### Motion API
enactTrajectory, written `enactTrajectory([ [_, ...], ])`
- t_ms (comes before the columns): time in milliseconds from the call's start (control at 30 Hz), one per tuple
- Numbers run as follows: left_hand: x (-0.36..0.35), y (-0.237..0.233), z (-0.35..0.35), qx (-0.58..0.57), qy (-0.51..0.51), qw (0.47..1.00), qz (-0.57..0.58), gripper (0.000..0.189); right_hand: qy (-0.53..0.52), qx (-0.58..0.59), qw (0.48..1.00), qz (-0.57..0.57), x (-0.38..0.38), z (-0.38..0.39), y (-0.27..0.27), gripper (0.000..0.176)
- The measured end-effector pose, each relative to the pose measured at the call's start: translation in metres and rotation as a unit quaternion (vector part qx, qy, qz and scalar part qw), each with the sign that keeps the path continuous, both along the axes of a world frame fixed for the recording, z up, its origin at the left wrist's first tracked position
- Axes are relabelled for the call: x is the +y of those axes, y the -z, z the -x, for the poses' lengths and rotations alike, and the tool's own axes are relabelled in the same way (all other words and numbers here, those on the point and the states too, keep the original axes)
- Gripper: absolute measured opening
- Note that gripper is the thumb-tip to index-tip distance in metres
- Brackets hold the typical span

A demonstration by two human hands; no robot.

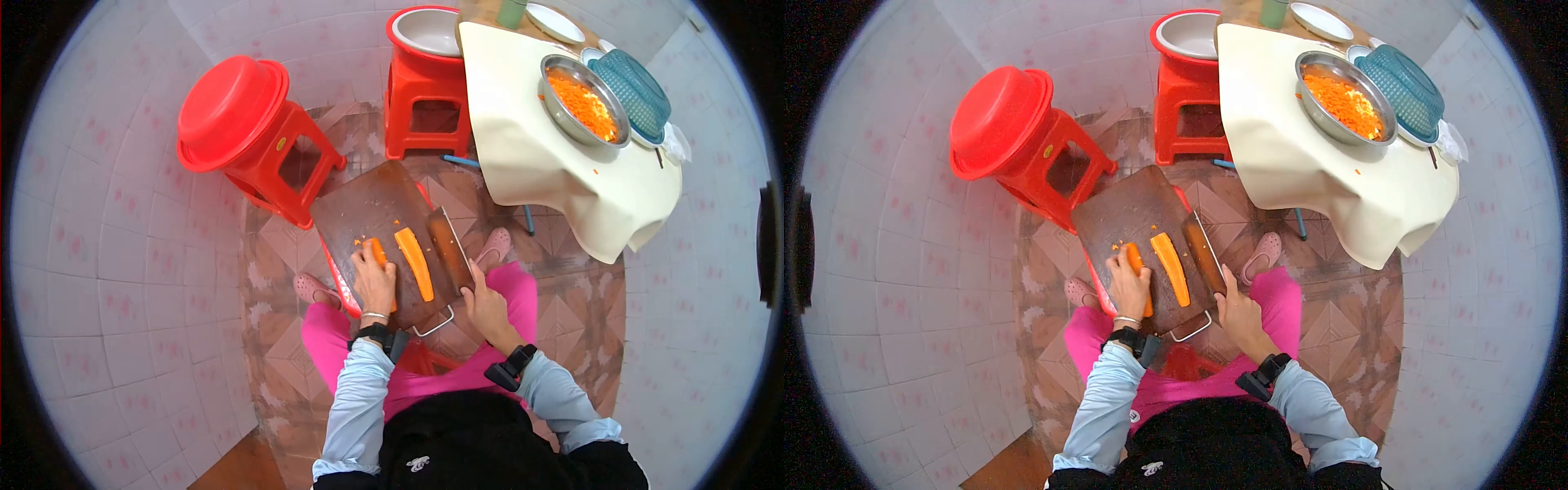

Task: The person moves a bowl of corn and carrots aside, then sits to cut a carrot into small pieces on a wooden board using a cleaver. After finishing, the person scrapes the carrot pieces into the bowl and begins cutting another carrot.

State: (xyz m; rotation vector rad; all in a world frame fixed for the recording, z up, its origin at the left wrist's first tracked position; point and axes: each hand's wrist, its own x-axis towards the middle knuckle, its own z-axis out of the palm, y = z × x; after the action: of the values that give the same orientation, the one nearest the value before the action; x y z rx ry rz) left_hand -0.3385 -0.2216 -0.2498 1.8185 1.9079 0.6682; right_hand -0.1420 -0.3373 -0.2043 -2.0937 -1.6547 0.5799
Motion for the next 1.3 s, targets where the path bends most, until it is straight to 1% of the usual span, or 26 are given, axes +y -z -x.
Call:
enactTrajectory([
  [33,0.004,-0.003,0.007,-0.004,-0.006,1.000,-0.007,0.054,0.004,-0.008,1.000,0.020,0.001,-0.001,0.003,0.057],
  [67,0.005,-0.007,0.010,0.000,-0.005,1.000,-0.010,0.054,0.005,-0.004,1.000,0.017,0.002,0.000,0.006,0.057],
  [133,0.005,-0.011,0.016,0.039,0.010,0.996,-0.082,0.046,-0.003,-0.016,1.000,0.011,0.004,0.003,0.010,0.051],
  [167,0.004,-0.010,0.012,0.037,0.024,0.991,-0.129,0.042,0.000,-0.011,1.000,0.009,0.006,0.005,0.010,0.051],
  [200,0.002,-0.009,0.005,0.041,0.027,0.990,-0.129,0.042,-0.003,-0.007,1.000,0.026,0.006,0.008,0.010,0.049],
  [267,-0.007,-0.010,-0.018,-0.060,0.104,0.992,-0.044,0.046,-0.006,-0.001,0.999,0.045,0.005,0.013,0.009,0.048],
  [333,-0.013,-0.007,-0.045,-0.025,0.096,0.992,-0.080,0.053,-0.034,0.035,0.998,0.032,0.002,0.017,0.006,0.046],
  [367,-0.015,-0.010,-0.053,-0.020,0.074,0.996,-0.042,0.059,-0.032,0.034,0.998,0.032,0.001,0.020,0.005,0.046],
  [400,-0.013,-0.008,-0.055,-0.024,0.075,0.996,-0.044,0.059,-0.024,0.068,0.995,0.068,0.002,0.023,0.005,0.045],
  [433,-0.011,-0.005,-0.055,-0.037,0.067,0.997,-0.019,0.061,-0.017,0.102,0.989,0.103,0.001,0.023,0.005,0.044],
  [467,-0.010,-0.003,-0.054,-0.048,0.058,0.997,0.008,0.064,-0.018,0.101,0.989,0.103,0.001,0.023,0.008,0.044],
  [533,-0.008,0.011,-0.048,-0.056,0.039,0.998,0.004,0.060,0.010,0.145,0.985,0.094,0.001,0.027,0.017,0.042],
  [600,-0.003,0.037,-0.040,-0.149,0.016,0.988,-0.028,0.053,0.024,0.167,0.982,0.089,0.005,0.023,0.017,0.040],
  [633,-0.005,0.028,-0.038,-0.212,-0.003,0.977,0.030,0.046,0.039,0.184,0.979,0.084,0.007,0.021,0.017,0.039],
  [667,-0.007,0.030,-0.038,-0.210,-0.002,0.977,0.030,0.046,0.040,0.185,0.978,0.085,0.009,0.021,0.018,0.039],
  [733,-0.012,0.030,-0.040,-0.307,-0.030,0.946,0.099,0.039,0.035,0.224,0.973,0.040,0.011,0.020,0.021,0.037],
  [767,-0.015,0.023,-0.042,-0.289,-0.032,0.949,0.121,0.034,0.037,0.223,0.973,0.041,0.012,0.021,0.020,0.037],
  [800,-0.015,0.025,-0.043,-0.290,-0.032,0.949,0.122,0.034,0.034,0.220,0.974,0.043,0.013,0.025,0.020,0.036],
  [900,-0.011,0.038,-0.036,-0.371,-0.061,0.914,0.155,0.029,0.033,0.215,0.974,0.063,0.016,0.025,0.017,0.036],
  [933,-0.008,0.036,-0.033,-0.372,-0.062,0.913,0.155,0.029,0.036,0.215,0.972,0.082,0.017,0.024,0.017,0.037],
  [1000,0.000,0.033,-0.032,-0.482,-0.037,0.863,0.148,0.029,0.036,0.232,0.968,0.084,0.018,0.022,0.019,0.038],
  [1033,0.003,0.033,-0.033,-0.494,-0.029,0.858,0.142,0.030,0.035,0.250,0.964,0.085,0.018,0.021,0.020,0.038],
  [1167,0.008,0.032,-0.042,-0.485,-0.049,0.864,0.127,0.034,0.046,0.240,0.967,0.067,0.016,0.024,0.028,0.037],
  [1233,0.007,0.030,-0.043,-0.500,-0.045,0.859,0.104,0.037,0.011,0.188,0.982,-0.022,0.015,0.025,0.033,0.036],
  [1267,0.007,0.034,-0.040,-0.499,-0.047,0.859,0.108,0.037,0.011,0.188,0.982,-0.018,0.017,0.025,0.021,0.036],
  [1300,0.009,0.039,-0.038,-0.477,-0.021,0.870,0.120,0.039,0.003,0.199,0.978,0.062,0.020,0.019,0.005,0.038],
])
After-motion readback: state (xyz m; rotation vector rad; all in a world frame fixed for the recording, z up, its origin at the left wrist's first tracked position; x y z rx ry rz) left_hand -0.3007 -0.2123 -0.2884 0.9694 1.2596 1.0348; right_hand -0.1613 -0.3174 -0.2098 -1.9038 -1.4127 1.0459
